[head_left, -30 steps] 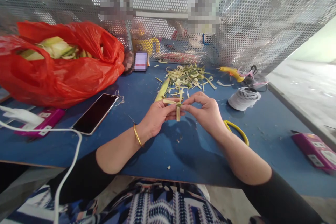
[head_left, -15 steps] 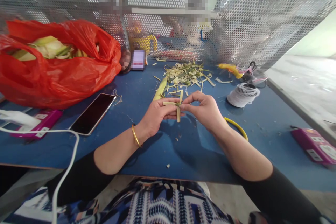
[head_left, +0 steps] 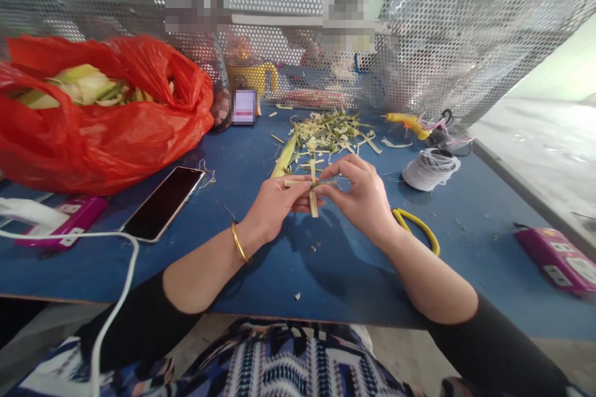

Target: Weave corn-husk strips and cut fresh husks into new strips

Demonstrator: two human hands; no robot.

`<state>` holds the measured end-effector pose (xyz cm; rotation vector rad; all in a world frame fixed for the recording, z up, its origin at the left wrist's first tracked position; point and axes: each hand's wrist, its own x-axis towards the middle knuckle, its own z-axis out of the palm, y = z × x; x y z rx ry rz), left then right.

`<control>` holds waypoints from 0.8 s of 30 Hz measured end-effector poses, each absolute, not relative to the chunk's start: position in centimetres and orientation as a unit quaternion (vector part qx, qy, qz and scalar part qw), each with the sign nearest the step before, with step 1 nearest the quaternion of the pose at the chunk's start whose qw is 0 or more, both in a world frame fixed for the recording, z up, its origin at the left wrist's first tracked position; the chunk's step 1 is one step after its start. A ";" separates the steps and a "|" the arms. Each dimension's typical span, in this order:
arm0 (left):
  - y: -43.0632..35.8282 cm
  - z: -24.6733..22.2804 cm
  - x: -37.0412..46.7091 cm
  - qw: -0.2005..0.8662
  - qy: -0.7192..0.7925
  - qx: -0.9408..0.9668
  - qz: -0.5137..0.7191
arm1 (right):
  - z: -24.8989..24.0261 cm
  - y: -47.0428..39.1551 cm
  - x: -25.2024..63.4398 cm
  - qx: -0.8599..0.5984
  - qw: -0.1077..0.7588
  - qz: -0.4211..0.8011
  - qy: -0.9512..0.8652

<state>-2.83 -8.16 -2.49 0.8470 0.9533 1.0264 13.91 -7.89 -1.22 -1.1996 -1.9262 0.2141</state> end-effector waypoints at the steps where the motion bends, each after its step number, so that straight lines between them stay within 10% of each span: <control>1: -8.1 -2.5 -2.9 0.683 0.425 0.371 0.464 | -1.0 -8.0 14.0 -0.454 0.411 0.037 -0.790; 12: -7.9 -2.6 -2.8 0.680 0.421 0.348 0.489 | -1.7 -8.5 13.5 -0.282 0.251 -0.194 -0.905; 24: -8.1 -2.6 -3.0 0.664 0.453 0.402 0.438 | -2.8 -8.2 12.9 -0.460 0.471 0.211 -0.723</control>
